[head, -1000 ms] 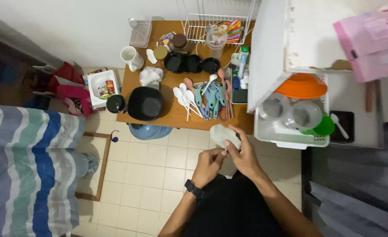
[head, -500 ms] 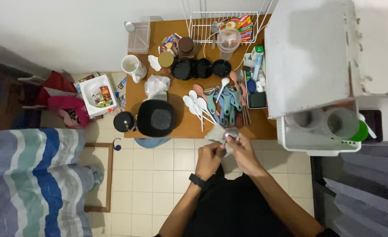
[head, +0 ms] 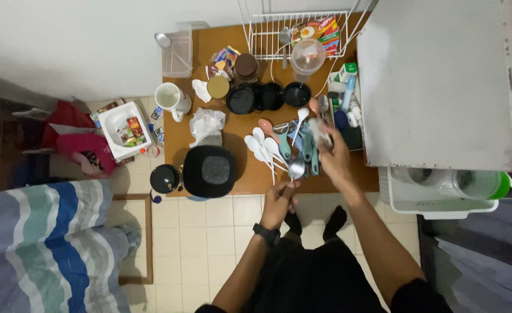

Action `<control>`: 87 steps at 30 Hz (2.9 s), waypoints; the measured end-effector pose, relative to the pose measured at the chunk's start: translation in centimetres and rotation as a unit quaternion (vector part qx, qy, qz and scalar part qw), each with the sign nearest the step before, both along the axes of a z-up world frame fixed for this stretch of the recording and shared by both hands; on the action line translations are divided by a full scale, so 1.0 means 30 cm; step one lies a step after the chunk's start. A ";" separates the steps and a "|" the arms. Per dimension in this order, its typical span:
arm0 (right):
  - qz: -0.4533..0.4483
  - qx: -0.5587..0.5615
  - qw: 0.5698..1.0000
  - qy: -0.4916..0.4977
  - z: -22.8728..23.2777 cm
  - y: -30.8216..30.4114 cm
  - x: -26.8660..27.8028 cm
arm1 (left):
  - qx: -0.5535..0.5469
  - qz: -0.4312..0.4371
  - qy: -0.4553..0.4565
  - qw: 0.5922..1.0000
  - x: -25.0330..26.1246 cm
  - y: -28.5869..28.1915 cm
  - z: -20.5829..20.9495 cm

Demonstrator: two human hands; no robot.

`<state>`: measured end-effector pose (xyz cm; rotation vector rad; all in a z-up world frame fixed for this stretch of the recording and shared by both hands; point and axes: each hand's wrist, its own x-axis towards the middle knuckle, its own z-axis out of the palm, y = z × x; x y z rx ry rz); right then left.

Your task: Sorting and organizing plastic spoons and other small items on a table.

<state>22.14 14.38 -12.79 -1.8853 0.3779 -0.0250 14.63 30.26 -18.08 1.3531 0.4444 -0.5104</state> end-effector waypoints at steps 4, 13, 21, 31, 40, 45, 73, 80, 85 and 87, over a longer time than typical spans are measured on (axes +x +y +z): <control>0.074 -0.168 0.981 -0.056 -0.294 -0.125 0.055 | -0.073 0.048 0.060 0.994 0.011 -0.049 0.002; 0.067 -0.094 0.991 -0.061 0.040 -0.159 -0.482 | -0.148 0.157 0.058 0.975 -0.109 -0.233 0.101; 0.119 -0.163 0.975 -0.088 0.106 -0.457 -0.832 | -0.146 0.199 0.018 0.969 -0.413 -0.625 0.145; 0.002 0.157 0.987 0.031 -0.008 -1.080 -1.215 | -0.101 0.083 -0.004 0.991 -0.750 -1.204 0.285; -0.177 0.213 0.961 0.000 -0.104 -1.455 -1.205 | 0.034 -0.024 -0.146 0.988 -0.732 -1.498 0.164; -0.212 0.216 0.953 -0.014 -0.179 -1.610 -1.063 | -0.089 -0.041 0.057 0.994 -0.646 -1.681 -0.035; -0.168 0.388 0.892 0.162 -0.235 -1.973 -0.465 | -0.222 0.243 0.036 0.944 -0.439 -2.004 -0.592; -0.085 0.256 0.958 0.096 -0.173 -2.001 -0.425 | -0.182 0.222 0.015 0.958 -0.489 -2.008 -0.497; -0.087 0.142 0.985 0.055 -0.299 -1.982 -0.356 | -0.174 0.180 0.004 0.968 -0.576 -1.987 -0.432; -0.085 0.118 0.989 0.041 -0.371 -1.966 -0.326 | -0.164 0.157 -0.003 0.974 -0.587 -1.980 -0.340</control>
